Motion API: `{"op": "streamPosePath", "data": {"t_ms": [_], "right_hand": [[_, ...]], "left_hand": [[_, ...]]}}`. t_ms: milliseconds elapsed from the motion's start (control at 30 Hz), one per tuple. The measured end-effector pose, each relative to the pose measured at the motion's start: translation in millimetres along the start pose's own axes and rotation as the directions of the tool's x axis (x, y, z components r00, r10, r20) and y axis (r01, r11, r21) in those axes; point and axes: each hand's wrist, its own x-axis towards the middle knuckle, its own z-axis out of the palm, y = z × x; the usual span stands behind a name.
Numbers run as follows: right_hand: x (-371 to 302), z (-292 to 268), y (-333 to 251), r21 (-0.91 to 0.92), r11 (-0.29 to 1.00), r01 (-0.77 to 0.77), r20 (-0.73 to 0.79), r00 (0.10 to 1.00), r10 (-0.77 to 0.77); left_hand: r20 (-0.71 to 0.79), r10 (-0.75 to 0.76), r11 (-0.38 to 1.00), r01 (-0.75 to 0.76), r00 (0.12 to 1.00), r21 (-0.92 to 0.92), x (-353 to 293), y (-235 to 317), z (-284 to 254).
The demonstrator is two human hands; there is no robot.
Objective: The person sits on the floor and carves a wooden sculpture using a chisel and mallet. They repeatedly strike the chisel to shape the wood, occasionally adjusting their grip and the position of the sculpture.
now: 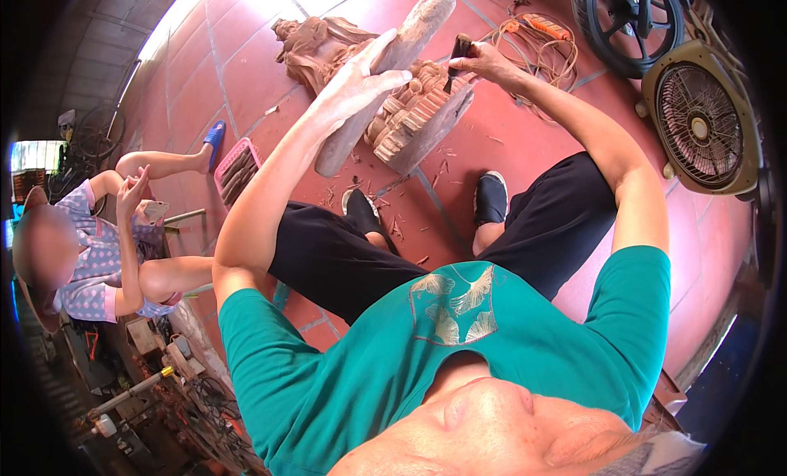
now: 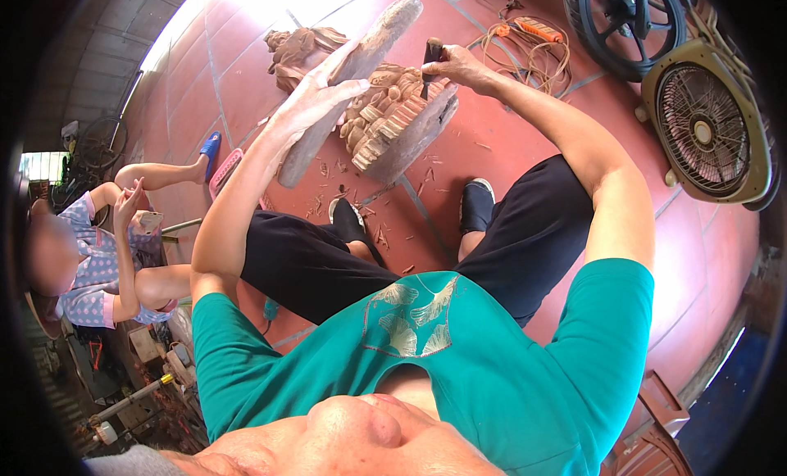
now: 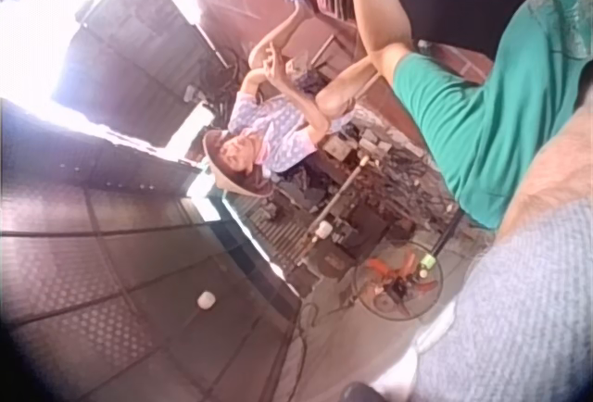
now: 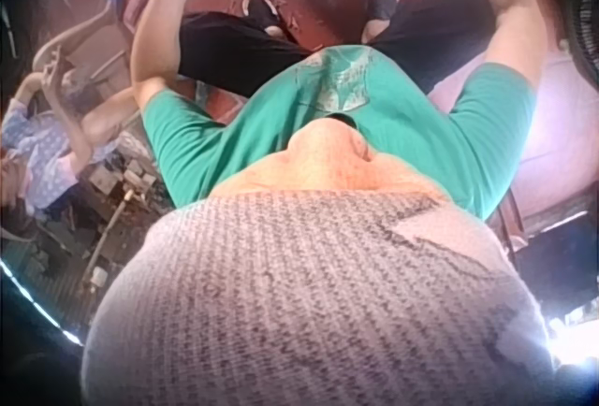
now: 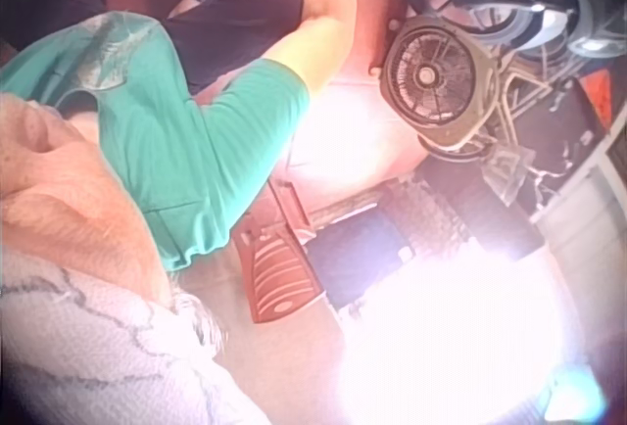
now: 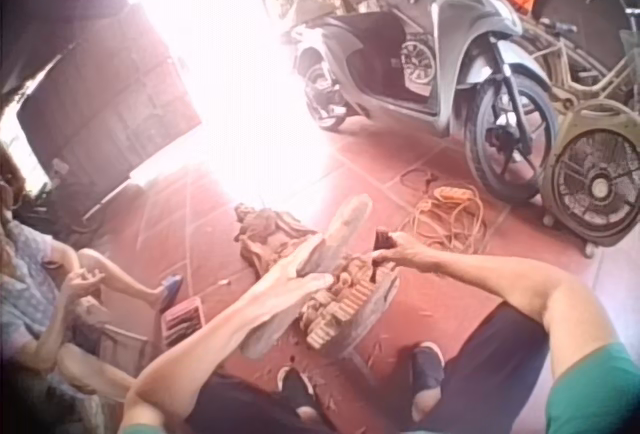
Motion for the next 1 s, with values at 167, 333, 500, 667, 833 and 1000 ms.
{"op": "streamPosePath", "data": {"t_ms": [167,333,500,667,833,1000], "right_hand": [[3.5,12.0,0.6,-0.087,0.996,0.030,0.015,0.999,-0.029],[6.6,15.7,-6.4,-0.249,0.944,0.217,0.020,0.976,-0.219],[13.2,19.8,-2.6,-0.575,0.731,0.369,0.090,0.916,-0.392],[4.8,26.4,-23.0,-0.574,0.681,0.455,0.214,0.886,-0.411],[6.1,28.1,-27.9,-0.638,0.522,0.566,0.345,0.816,-0.463],[9.5,35.5,-29.0,-0.552,0.531,0.643,0.401,0.763,-0.508]], "left_hand": [[-0.022,0.074,0.997,-0.074,0.997,0.036,-2.6,-10.2,-4.7],[-0.057,0.140,0.975,-0.128,0.988,0.184,0.0,-21.7,-11.1],[-0.064,0.125,0.979,-0.113,0.990,0.170,-2.9,-19.8,-10.9],[-0.109,0.179,0.966,-0.154,0.978,0.207,-5.9,-22.1,-8.2],[-0.118,0.203,0.965,-0.179,0.972,0.193,-8.4,-16.5,-6.0],[-0.250,0.257,0.965,-0.261,0.934,0.020,-28.0,5.1,8.0]]}}
